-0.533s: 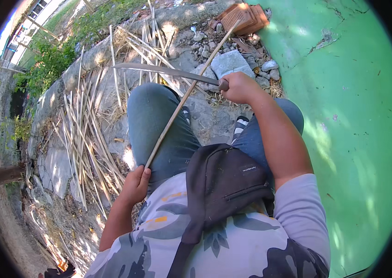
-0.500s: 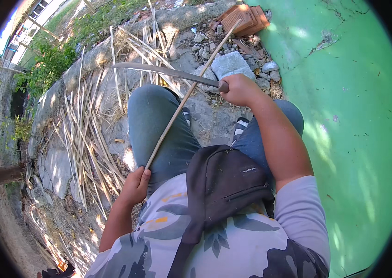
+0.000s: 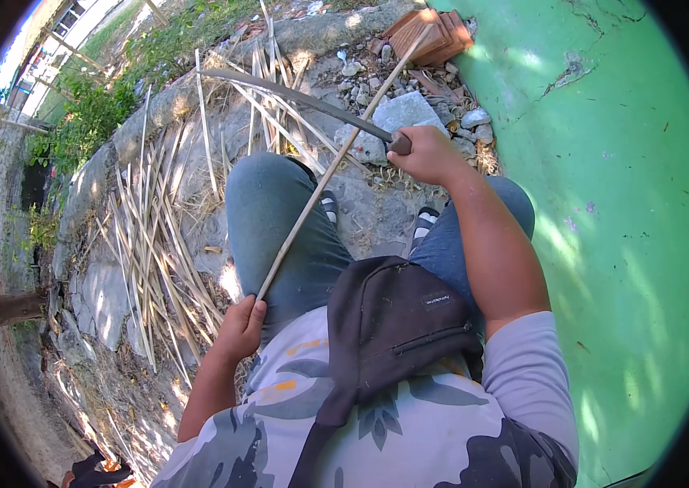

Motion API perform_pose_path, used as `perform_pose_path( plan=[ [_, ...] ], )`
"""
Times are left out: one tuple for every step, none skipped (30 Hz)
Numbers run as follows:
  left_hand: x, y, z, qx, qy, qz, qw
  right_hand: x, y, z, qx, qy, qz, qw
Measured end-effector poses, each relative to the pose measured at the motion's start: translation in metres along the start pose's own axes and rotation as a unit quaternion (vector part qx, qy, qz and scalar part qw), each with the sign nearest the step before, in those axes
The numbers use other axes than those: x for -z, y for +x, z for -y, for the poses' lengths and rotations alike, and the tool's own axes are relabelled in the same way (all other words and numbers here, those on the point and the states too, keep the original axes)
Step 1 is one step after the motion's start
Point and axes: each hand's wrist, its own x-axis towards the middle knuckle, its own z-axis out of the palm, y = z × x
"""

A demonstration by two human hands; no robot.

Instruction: The person whittles a thin bamboo stick by shaving its surface with a knife.

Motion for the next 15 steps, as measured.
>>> perform_pose_path(
  plan=[
    [0.000, 0.002, -0.001, -0.003, -0.001, -0.006, 1.000, 0.001, -0.001, 0.000, 0.000, 0.000, -0.003, 1.000],
    [0.000, 0.003, 0.000, -0.005, 0.000, -0.006, 1.000, 0.003, -0.001, 0.000, 0.001, 0.043, -0.020, 0.999],
    [-0.002, 0.003, 0.004, -0.011, 0.001, -0.003, 1.000, 0.004, -0.001, 0.000, 0.003, 0.086, -0.038, 0.996],
    [-0.003, 0.005, 0.004, -0.018, 0.002, 0.000, 1.000, 0.002, 0.000, -0.005, 0.003, 0.086, -0.041, 0.995],
    [-0.003, 0.006, -0.001, -0.042, 0.019, -0.009, 0.999, -0.004, 0.001, -0.013, 0.005, 0.151, -0.057, 0.987],
    [-0.002, 0.007, -0.003, -0.044, 0.021, -0.009, 0.999, -0.007, 0.003, -0.019, 0.006, 0.215, -0.072, 0.974],
    [-0.002, 0.004, -0.003, -0.040, 0.019, -0.015, 0.999, -0.004, 0.002, -0.011, 0.009, 0.216, -0.070, 0.974],
    [-0.002, 0.002, -0.002, -0.037, 0.018, -0.020, 0.999, 0.002, -0.002, 0.003, -0.016, 0.316, -0.039, 0.948],
    [-0.002, 0.001, -0.002, -0.035, 0.018, -0.022, 0.999, 0.004, -0.003, 0.011, -0.041, 0.411, -0.008, 0.910],
    [-0.003, 0.001, -0.003, -0.040, 0.036, -0.028, 0.998, 0.005, -0.003, 0.010, -0.041, 0.413, -0.009, 0.910],
    [-0.003, 0.001, -0.005, -0.045, 0.054, -0.035, 0.997, 0.006, -0.003, 0.007, -0.035, 0.431, -0.008, 0.901],
    [-0.004, 0.000, -0.008, -0.046, 0.056, -0.035, 0.997, 0.007, -0.003, 0.006, -0.029, 0.450, -0.008, 0.893],
    [-0.005, -0.001, -0.012, -0.045, 0.072, -0.040, 0.996, 0.008, -0.004, 0.005, -0.029, 0.450, -0.009, 0.892],
    [-0.005, -0.002, -0.014, -0.045, 0.088, -0.044, 0.994, 0.010, -0.004, 0.005, -0.028, 0.465, 0.010, 0.885],
    [-0.005, -0.002, -0.013, -0.046, 0.089, -0.044, 0.994, 0.012, -0.005, 0.006, -0.027, 0.478, 0.030, 0.877]
  ],
)
